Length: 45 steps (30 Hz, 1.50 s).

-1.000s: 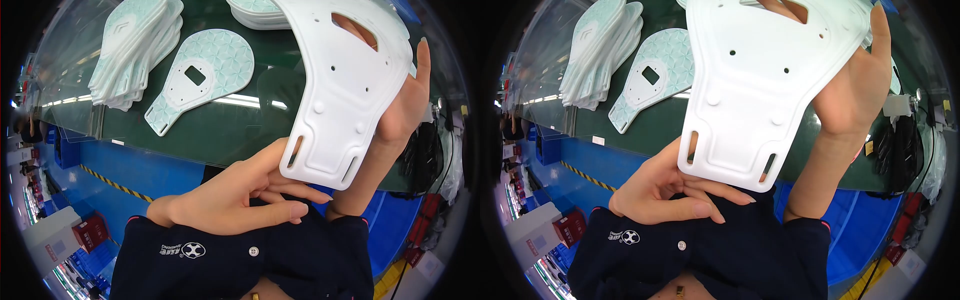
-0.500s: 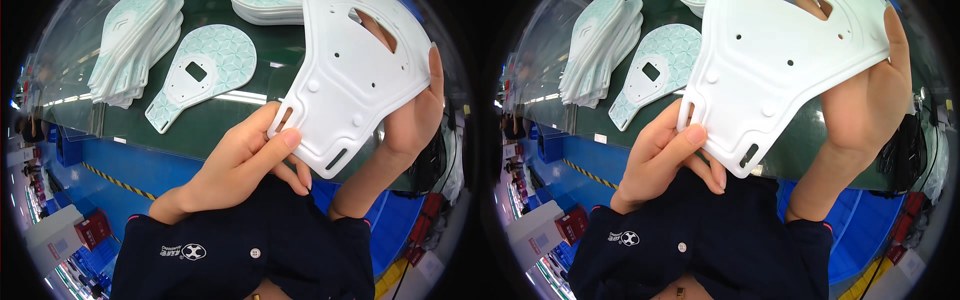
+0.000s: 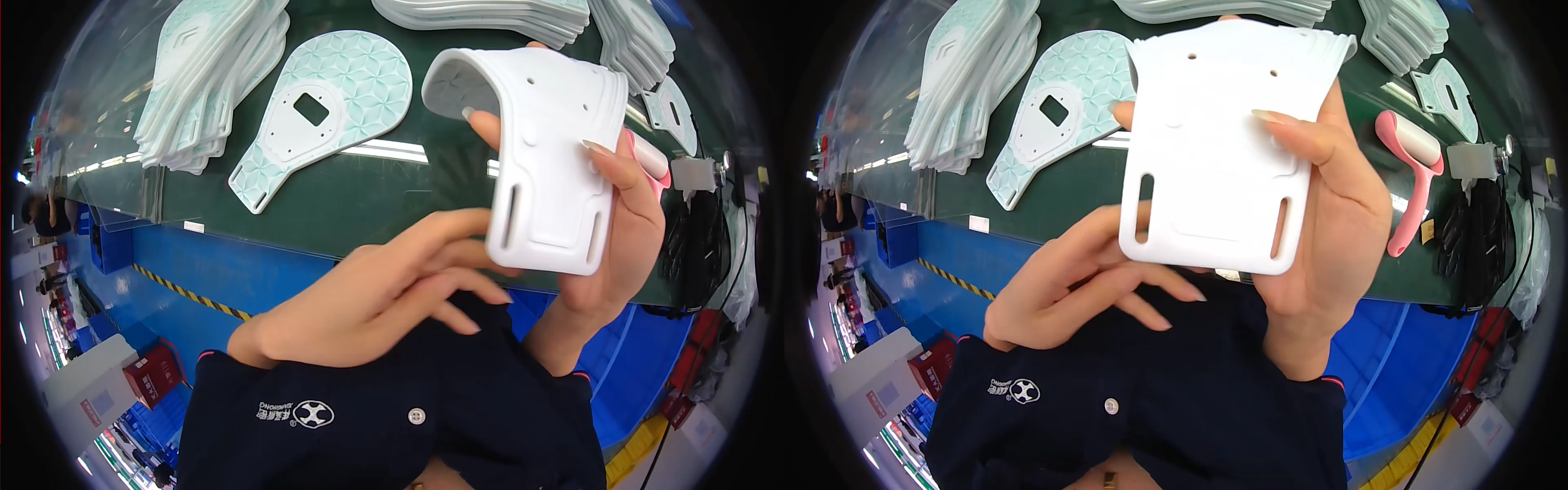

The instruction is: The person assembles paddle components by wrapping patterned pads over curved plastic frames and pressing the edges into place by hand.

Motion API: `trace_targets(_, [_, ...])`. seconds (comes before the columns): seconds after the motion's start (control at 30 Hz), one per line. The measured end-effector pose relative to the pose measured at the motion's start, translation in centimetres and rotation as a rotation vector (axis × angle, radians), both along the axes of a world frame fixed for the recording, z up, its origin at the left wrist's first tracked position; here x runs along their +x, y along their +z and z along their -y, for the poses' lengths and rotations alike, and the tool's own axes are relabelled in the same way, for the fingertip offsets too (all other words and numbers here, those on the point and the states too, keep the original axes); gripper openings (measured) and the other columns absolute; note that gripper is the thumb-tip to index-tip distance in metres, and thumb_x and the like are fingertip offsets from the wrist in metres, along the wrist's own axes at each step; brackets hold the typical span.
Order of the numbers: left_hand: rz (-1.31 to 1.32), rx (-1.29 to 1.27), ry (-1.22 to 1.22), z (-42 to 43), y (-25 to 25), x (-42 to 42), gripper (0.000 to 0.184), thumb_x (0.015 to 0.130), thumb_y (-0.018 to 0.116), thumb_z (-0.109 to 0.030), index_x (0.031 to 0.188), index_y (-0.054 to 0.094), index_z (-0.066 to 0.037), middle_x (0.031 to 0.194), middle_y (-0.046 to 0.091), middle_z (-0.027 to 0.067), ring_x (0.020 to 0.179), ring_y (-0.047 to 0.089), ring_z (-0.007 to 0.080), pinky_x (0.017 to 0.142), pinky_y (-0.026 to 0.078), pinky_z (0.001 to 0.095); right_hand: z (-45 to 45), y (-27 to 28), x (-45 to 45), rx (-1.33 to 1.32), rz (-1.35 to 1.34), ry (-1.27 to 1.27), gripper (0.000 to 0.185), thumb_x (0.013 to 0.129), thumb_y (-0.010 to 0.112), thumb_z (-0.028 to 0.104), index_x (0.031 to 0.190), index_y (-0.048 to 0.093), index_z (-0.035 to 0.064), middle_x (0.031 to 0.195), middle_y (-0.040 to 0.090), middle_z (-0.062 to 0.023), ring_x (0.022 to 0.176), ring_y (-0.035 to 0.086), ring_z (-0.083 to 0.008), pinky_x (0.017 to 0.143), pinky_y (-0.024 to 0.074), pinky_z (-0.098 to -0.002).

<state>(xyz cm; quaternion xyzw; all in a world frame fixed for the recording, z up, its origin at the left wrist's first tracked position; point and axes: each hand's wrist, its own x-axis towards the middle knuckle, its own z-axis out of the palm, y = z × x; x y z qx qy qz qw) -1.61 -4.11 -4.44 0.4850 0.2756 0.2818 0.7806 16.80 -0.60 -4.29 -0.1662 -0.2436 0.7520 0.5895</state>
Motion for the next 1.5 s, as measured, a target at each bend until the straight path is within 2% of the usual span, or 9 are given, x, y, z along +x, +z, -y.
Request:
trace_targets(0.17, [-0.679,0.006,-0.097,1.5,-1.1,-6.5,0.027,0.091,0.045,-0.008,0.115,0.051,0.0,0.1,0.062,0.0137,0.087,0.064,0.0211,0.069,0.053,0.028,0.8,1.2,0.1,0.041,0.06,-0.062,0.057,0.079,0.036,0.002,0.134,0.02,-0.0015,0.132,0.029,-0.029,0.118,0.03,-0.0538,0.084,0.0472,-0.0527])
trace_targets(0.23, [-1.139,0.011,-0.407,1.6,-1.5,-8.7,0.019,0.089,0.048,-0.007,0.101,0.061,0.0,0.089,0.066,0.0112,0.078,0.066,0.018,0.064,0.053,0.0249,1.1,1.3,0.4,0.006,0.015,-0.106,0.057,0.079,0.037,0.001,0.134,0.02,-0.0009,0.132,0.031,-0.0277,0.117,0.034,-0.0492,0.086,0.0468,-0.051])
trace_targets(0.37, [-1.141,0.099,-0.273,2.7,-1.8,-9.6,0.017,0.088,0.05,-0.008,0.089,0.065,0.0,0.095,0.064,0.0123,0.073,0.066,0.0181,0.058,0.052,0.0238,0.7,0.9,1.2,-0.049,0.076,-0.243,0.057,0.08,0.038,0.001,0.134,0.021,0.0002,0.131,0.035,-0.0242,0.115,0.045,-0.0365,0.091,0.0445,-0.0464])
trace_targets(0.47, [-0.654,0.593,0.063,1.8,-0.8,-6.2,0.024,0.081,0.058,-0.003,0.105,0.06,-0.002,0.101,0.062,0.013,0.068,0.063,0.0159,0.058,0.05,0.0235,0.8,2.7,-1.5,-0.134,0.349,-0.358,0.057,0.079,0.039,0.002,0.134,0.022,-0.0006,0.131,0.035,-0.0229,0.115,0.045,-0.0353,0.095,0.0412,-0.0461])
trace_targets(0.53, [-0.264,0.162,0.239,1.0,0.4,-3.7,0.039,0.077,0.062,0.0,0.115,0.052,-0.001,0.105,0.06,0.0121,0.066,0.06,0.0101,0.056,0.047,0.0192,0.9,3.4,-2.5,-0.221,0.477,-0.43,0.057,0.079,0.039,0.002,0.134,0.022,-0.0014,0.132,0.033,-0.0227,0.116,0.044,-0.0375,0.097,0.0395,-0.047])
trace_targets(0.63, [-0.069,0.018,0.189,-0.4,0.9,-1.2,0.032,0.083,0.06,-0.007,0.111,0.049,0.002,0.063,0.059,0.0022,0.049,0.05,0.0022,0.044,0.033,0.0157,0.7,2.7,-2.4,-0.066,0.426,-0.385,0.058,0.078,0.038,0.002,0.134,0.021,-0.0021,0.134,0.031,-0.0226,0.116,0.041,-0.0427,0.096,0.0388,-0.0493])
trace_targets(0.87, [-0.101,-0.052,0.237,-2.0,1.1,0.8,0.014,0.087,0.054,-0.012,0.091,0.05,0.001,0.051,0.053,-0.0004,0.041,0.041,0.0008,0.04,0.026,0.0169,0.4,0.9,-1.9,0.216,0.281,-0.321,0.06,0.077,0.038,0.004,0.133,0.02,-0.0035,0.136,0.027,-0.0223,0.115,0.037,-0.0511,0.096,0.0371,-0.0534])
trace_targets(1.27, [0.069,-0.149,0.256,-1.6,0.8,1.6,0.015,0.085,0.046,-0.001,0.098,0.039,0.005,0.06,0.058,0.0161,0.042,0.056,0.0177,0.038,0.046,0.0217,0.9,1.1,-1.7,0.107,0.328,-0.385,0.059,0.078,0.038,0.006,0.133,0.021,-0.0035,0.133,0.03,-0.0233,0.116,0.038,-0.0498,0.097,0.0385,-0.0492])
trace_targets(1.5, [0.126,-0.192,0.26,-1.0,1.2,1.4,0.02,0.08,0.044,0.003,0.099,0.039,0.005,0.07,0.06,0.0208,0.059,0.064,0.0249,0.05,0.055,0.0299,1.3,1.3,-2.1,0.113,0.339,-0.442,0.058,0.078,0.039,0.008,0.133,0.022,-0.0033,0.135,0.029,-0.0239,0.119,0.036,-0.0474,0.1,0.0362,-0.0456])
